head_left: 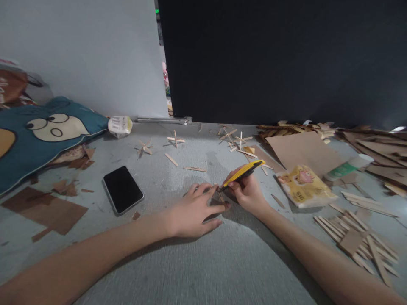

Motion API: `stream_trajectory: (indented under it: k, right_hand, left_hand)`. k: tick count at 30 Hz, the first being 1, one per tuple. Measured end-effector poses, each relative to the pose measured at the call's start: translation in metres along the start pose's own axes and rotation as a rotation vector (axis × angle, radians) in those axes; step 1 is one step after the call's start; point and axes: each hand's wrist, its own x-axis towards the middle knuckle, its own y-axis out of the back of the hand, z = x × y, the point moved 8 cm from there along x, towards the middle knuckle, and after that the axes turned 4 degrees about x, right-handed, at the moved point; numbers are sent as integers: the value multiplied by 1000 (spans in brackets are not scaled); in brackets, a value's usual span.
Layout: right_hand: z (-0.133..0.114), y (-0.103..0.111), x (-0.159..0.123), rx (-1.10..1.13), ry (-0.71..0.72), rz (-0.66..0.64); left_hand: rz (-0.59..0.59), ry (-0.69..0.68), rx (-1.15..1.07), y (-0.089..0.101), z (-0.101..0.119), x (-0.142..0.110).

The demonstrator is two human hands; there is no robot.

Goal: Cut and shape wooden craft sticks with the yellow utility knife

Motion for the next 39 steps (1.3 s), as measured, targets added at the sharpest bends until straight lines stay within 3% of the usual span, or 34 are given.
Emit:
stream_trajectory:
  k: [5,14,39]
  right_hand:
    - [0,2,-1,1,-17,13]
    - [5,1,-1,-11,-16,0]
    - [-16,-6,-2,-184,153,-54]
  left_hand:
    - [52,-11,-40,-1,-1,-1]
    - [38,-1,-22,-1,-1,-1]
    - [11,-16,7,2,3,-1]
